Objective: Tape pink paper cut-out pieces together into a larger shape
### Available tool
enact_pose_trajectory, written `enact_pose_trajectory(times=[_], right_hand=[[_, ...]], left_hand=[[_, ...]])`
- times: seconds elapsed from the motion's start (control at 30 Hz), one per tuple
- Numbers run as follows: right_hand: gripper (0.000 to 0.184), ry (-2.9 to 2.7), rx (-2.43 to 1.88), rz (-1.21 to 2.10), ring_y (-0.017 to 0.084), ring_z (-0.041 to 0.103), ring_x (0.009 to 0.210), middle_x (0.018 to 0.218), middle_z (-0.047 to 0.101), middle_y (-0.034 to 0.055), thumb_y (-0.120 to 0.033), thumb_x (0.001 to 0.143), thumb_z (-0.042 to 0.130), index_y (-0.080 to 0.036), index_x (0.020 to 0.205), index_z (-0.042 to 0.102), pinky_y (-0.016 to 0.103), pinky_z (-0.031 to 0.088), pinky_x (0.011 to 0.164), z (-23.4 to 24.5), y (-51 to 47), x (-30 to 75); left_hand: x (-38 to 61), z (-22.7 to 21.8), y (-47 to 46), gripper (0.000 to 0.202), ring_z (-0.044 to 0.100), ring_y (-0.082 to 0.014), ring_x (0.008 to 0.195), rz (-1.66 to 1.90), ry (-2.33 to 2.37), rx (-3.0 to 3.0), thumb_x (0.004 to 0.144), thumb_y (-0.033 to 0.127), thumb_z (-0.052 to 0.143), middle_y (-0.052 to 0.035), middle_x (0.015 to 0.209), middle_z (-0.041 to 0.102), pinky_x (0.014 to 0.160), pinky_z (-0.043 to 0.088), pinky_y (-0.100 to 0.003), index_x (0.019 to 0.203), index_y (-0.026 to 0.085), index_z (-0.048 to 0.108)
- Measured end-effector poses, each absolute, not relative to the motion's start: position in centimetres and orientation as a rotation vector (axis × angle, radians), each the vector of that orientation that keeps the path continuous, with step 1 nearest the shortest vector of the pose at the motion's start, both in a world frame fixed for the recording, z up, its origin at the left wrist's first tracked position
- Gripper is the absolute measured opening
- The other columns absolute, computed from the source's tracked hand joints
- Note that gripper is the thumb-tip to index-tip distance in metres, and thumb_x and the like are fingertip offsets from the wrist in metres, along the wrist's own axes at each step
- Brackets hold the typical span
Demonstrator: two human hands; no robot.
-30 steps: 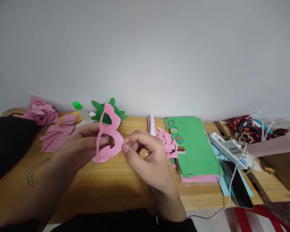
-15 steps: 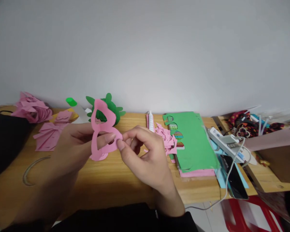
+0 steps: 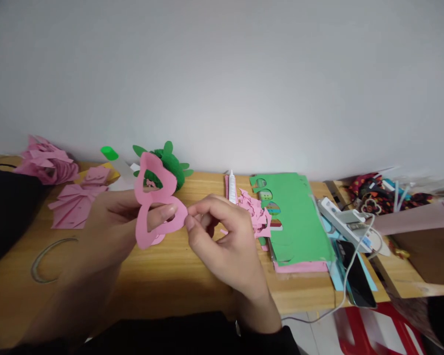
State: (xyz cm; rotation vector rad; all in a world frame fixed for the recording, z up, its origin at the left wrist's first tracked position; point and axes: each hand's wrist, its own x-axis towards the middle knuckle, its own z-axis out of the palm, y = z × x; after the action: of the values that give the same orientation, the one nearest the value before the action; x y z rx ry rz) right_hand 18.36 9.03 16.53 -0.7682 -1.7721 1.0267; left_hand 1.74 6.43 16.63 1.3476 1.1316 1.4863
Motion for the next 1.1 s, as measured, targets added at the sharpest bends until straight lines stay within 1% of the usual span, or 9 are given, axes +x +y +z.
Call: enact_pose_trajectory(times=[0.17,0.3,0.47,0.57,0.67,0.77,0.87,1.0,1.1], right_hand=[[0.011,-1.764,-0.767,1.004,0.006,0.05,0.058,0.066,0.057,-0.0059,-0.012,0.086,0.064,-0.021,0.079,0.064,0.018,0.04,0.052,16.5,9.1,18.2],[0.013,-1.798,-0.787,0.988,0.007,0.051,0.058,0.064,0.057,-0.005,-0.011,0.085,0.061,-0.021,0.077,0.064,0.02,0.042,0.053,16.5,9.4,18.0],[0.012,-1.805,-0.841,1.013,0.01,0.05,0.054,0.062,0.057,-0.0025,-0.014,0.084,0.06,-0.019,0.074,0.064,0.022,0.041,0.049,16.2,9.9,17.9],[0.01,-1.76,-0.837,1.062,0.01,0.049,0.052,0.062,0.056,-0.0022,-0.017,0.085,0.06,-0.019,0.076,0.065,0.022,0.04,0.047,15.9,10.1,17.9],[0.01,-1.731,-0.825,1.103,0.01,0.048,0.052,0.063,0.055,-0.0024,-0.018,0.085,0.061,-0.019,0.076,0.065,0.022,0.039,0.046,15.7,10.2,18.1],[0.012,-1.74,-0.837,1.094,0.009,0.048,0.052,0.062,0.054,-0.0028,-0.018,0.086,0.06,-0.019,0.075,0.064,0.023,0.039,0.048,15.7,10.1,18.2],[0.013,-1.767,-0.842,1.051,0.01,0.048,0.053,0.061,0.054,-0.0029,-0.017,0.086,0.06,-0.019,0.073,0.063,0.023,0.039,0.05,16.0,9.9,18.2],[0.012,-1.787,-0.825,1.015,0.01,0.049,0.054,0.062,0.056,-0.0027,-0.015,0.084,0.059,-0.019,0.074,0.064,0.023,0.039,0.049,16.2,9.9,18.1],[0.011,-1.783,-0.801,1.022,0.01,0.05,0.054,0.064,0.058,-0.0024,-0.014,0.084,0.059,-0.02,0.077,0.066,0.023,0.04,0.049,16.2,9.9,18.1]], left_hand=[[1.7,16.5,6.5,0.029,0.039,-0.0085,0.051,1.436,1.19,1.368,0.079,0.026,0.069,0.0052,0.05,0.047,0.049,0.032,-0.023,0.053,0.018,0.059],[1.6,16.3,6.7,0.027,0.039,-0.0095,0.052,1.391,1.244,1.359,0.078,0.026,0.067,0.0043,0.05,0.045,0.048,0.032,-0.023,0.054,0.018,0.058],[1.1,16.3,7.2,0.018,0.043,-0.0099,0.052,1.38,1.199,1.351,0.077,0.023,0.067,0.0032,0.054,0.051,0.048,0.035,-0.021,0.06,0.018,0.064],[0.5,16.7,7.3,0.017,0.05,-0.0119,0.054,1.313,1.165,1.379,0.078,0.024,0.065,0.0011,0.056,0.057,0.05,0.041,-0.022,0.062,0.018,0.067],[-0.2,16.6,7.3,0.012,0.063,-0.0163,0.065,1.273,1.137,1.311,0.079,0.026,0.064,-0.0028,0.068,0.069,0.058,0.049,-0.025,0.075,0.02,0.074],[-0.8,15.7,7.2,0.018,0.07,-0.0179,0.075,1.372,1.068,1.17,0.086,0.031,0.062,-0.0055,0.082,0.076,0.07,0.055,-0.028,0.094,0.022,0.076],[-1.0,15.2,7.2,0.023,0.071,-0.0189,0.075,1.385,1.007,1.141,0.089,0.038,0.062,-0.0059,0.076,0.075,0.073,0.057,-0.03,0.087,0.021,0.077],[-0.5,15.7,7.2,0.017,0.069,-0.018,0.071,1.343,1.078,1.198,0.083,0.031,0.068,-0.0034,0.067,0.072,0.067,0.056,-0.027,0.072,0.02,0.075],[-0.1,16.2,7.3,0.022,0.065,-0.016,0.062,1.355,1.134,1.174,0.081,0.028,0.067,-0.0022,0.061,0.07,0.06,0.054,-0.026,0.061,0.02,0.072]])
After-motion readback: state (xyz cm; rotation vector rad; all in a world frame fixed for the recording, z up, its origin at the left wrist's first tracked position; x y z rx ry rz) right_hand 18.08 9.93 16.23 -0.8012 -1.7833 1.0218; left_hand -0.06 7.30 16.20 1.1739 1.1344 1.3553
